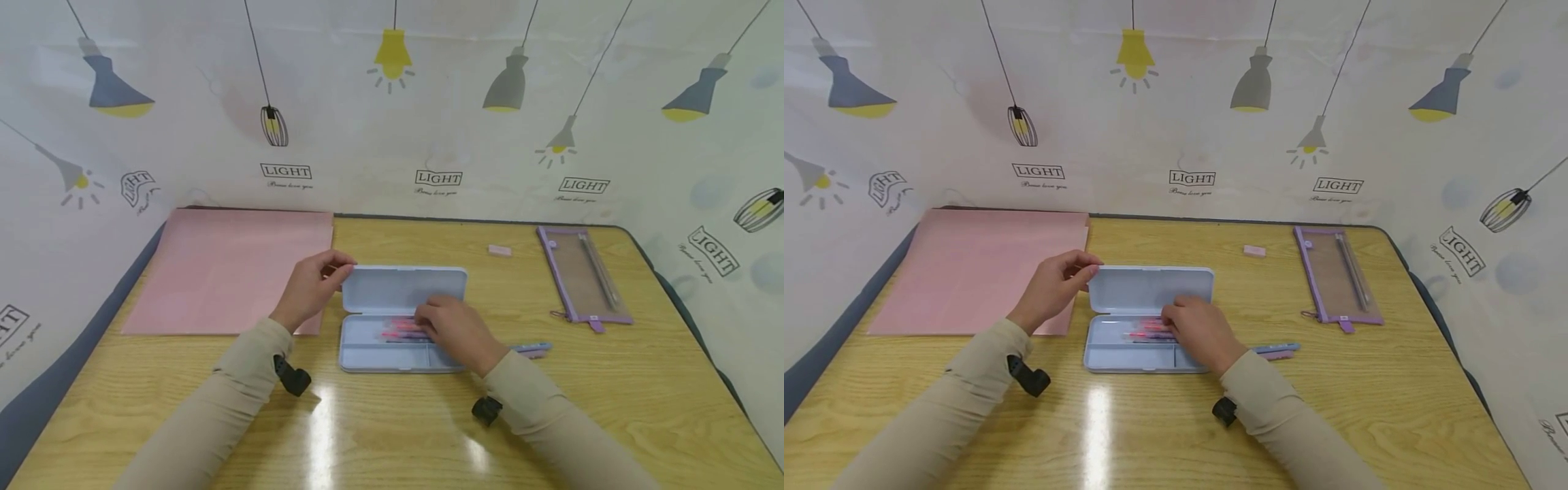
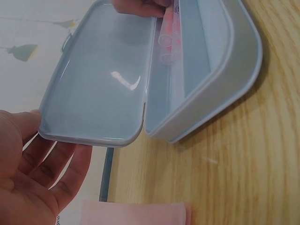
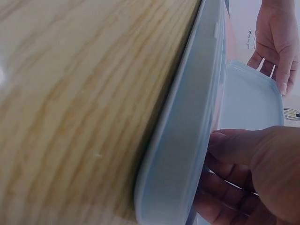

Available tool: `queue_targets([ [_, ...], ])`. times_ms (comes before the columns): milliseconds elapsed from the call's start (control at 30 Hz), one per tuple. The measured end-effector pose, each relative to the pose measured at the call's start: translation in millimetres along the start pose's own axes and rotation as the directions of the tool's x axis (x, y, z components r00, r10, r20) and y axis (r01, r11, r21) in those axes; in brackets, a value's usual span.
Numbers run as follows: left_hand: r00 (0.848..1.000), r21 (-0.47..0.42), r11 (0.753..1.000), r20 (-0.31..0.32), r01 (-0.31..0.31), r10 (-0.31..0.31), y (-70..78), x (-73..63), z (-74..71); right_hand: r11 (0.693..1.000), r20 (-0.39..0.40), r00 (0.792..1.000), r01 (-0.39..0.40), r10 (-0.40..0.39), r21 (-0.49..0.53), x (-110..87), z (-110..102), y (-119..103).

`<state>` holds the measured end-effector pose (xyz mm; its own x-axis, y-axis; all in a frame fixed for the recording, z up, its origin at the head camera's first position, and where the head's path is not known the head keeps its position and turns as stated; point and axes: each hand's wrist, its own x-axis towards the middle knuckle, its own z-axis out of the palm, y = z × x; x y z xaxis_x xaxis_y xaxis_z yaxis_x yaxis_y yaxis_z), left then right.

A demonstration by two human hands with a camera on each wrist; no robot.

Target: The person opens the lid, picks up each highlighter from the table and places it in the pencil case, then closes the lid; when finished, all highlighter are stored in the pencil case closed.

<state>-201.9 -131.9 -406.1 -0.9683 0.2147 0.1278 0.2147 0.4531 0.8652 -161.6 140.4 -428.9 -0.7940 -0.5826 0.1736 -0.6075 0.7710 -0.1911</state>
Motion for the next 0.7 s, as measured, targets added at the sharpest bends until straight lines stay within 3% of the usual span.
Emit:
queue_targets([
  [367, 1.000, 0.002, 1.000, 0.000, 0.005, -0.005, 0.7, 0.3, -0.3, 0.993, 0.038, 0.996, -0.080, 0.077, 0.081, -4.0, -11, 1],
  [700, 1.000, 0.002, 1.000, 0.003, 0.007, -0.007, 1.7, 0.3, -0.6, 0.983, 0.022, 0.990, -0.144, 0.142, 0.113, -21.3, -45, 17],
])
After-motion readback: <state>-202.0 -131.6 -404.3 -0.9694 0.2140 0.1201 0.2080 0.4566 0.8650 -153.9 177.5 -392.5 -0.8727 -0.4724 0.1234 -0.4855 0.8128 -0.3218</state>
